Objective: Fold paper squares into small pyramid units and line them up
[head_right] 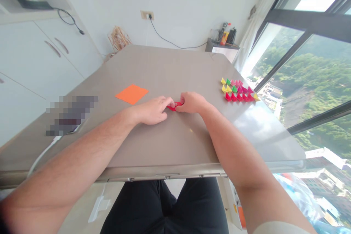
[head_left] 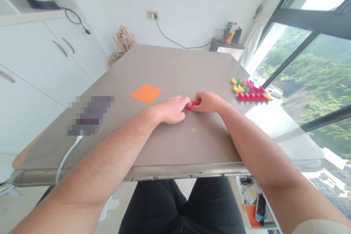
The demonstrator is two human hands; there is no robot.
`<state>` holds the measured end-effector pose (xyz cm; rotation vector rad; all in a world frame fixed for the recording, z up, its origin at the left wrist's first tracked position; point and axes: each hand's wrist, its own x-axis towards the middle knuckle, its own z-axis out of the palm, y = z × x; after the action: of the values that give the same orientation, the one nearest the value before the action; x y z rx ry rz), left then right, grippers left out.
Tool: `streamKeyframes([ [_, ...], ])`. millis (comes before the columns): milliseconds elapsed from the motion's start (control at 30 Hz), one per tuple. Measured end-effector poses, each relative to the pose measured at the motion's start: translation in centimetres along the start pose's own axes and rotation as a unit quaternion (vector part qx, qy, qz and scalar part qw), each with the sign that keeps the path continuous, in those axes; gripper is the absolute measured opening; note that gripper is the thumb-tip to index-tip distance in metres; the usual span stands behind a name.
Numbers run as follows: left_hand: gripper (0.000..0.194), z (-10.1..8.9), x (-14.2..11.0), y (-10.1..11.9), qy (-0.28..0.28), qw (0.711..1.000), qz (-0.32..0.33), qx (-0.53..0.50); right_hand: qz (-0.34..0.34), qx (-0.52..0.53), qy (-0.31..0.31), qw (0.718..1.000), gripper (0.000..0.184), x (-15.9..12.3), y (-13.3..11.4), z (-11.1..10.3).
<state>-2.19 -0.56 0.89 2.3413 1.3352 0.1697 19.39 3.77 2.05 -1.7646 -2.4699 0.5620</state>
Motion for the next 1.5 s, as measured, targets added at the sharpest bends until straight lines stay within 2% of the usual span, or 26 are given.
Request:
streamKeyframes([
  [167,0.051,0.0,-0.2,-0.3,0.041,0.997,0.008,-0.069,-0.024,0.035,-0.021,0.999,0.041,0.5,0.3,-0.3],
  [267,0.052,0.3,0.2,-0.6,0.11,0.987,0.007,-0.119,-0.025,-0.012,-0.031,0.999,0.039,0.9,-0.3,-0.8],
  [367,0.043,0.6,0.8,-1.1,0.194,0.972,-0.012,-0.133,-0.021,-0.062,-0.03,0.997,0.033,1.3,-1.4,-1.0],
  [433,0.036,0.8,1.2,-1.5,0.252,0.956,-0.037,-0.146,-0.019,-0.061,-0.025,0.998,0.028,1.4,-2.0,-0.8],
  [500,0.037,0.9,1.5,-1.7,0.284,0.942,-0.071,-0.166,-0.015,-0.023,-0.014,1.0,0.024,1.1,-2.3,-0.4],
  [567,0.048,1.0,1.8,-1.8,0.291,0.927,-0.107,-0.209,-0.01,0.076,0.034,0.996,0.027,0.6,-2.3,0.1],
  [633,0.058,1.1,1.9,-1.7,0.296,0.897,-0.126,-0.302,-0.011,0.234,0.073,0.969,0.039,-0.1,-2.1,0.6],
  [667,0.057,1.1,2.0,-1.5,0.291,0.877,-0.125,-0.361,-0.014,0.305,0.067,0.95,0.046,-0.3,-2.0,0.9],
  [733,0.042,1.0,2.0,-1.3,0.267,0.841,-0.099,-0.46,-0.023,0.384,0.061,0.921,0.053,-0.6,-1.7,1.3],
  [833,0.024,1.0,2.1,-1.0,0.272,0.803,-0.067,-0.526,-0.036,0.456,0.077,0.886,0.043,-0.4,-1.7,2.1],
  [967,0.025,1.1,2.2,-0.8,0.351,0.76,-0.072,-0.542,-0.063,0.555,0.084,0.825,0.023,0.0,-2.1,2.8],
  [1067,0.026,1.1,2.1,-0.6,0.382,0.75,-0.077,-0.534,-0.063,0.595,0.091,0.796,0.019,-0.1,-2.6,2.9],
  [1267,0.028,1.1,1.9,-0.5,0.399,0.738,-0.076,-0.538,-0.04,0.621,0.088,0.778,0.021,-0.4,-2.9,2.6],
  [1400,0.034,1.4,1.9,-0.5,0.327,0.705,-0.053,-0.627,-0.039,0.632,0.115,0.766,0.02,-0.7,-3.5,2.5],
  [1500,0.036,1.6,1.8,-0.3,0.276,0.706,-0.035,-0.652,-0.039,0.636,0.13,0.76,0.021,-1.0,-4.0,2.4],
])
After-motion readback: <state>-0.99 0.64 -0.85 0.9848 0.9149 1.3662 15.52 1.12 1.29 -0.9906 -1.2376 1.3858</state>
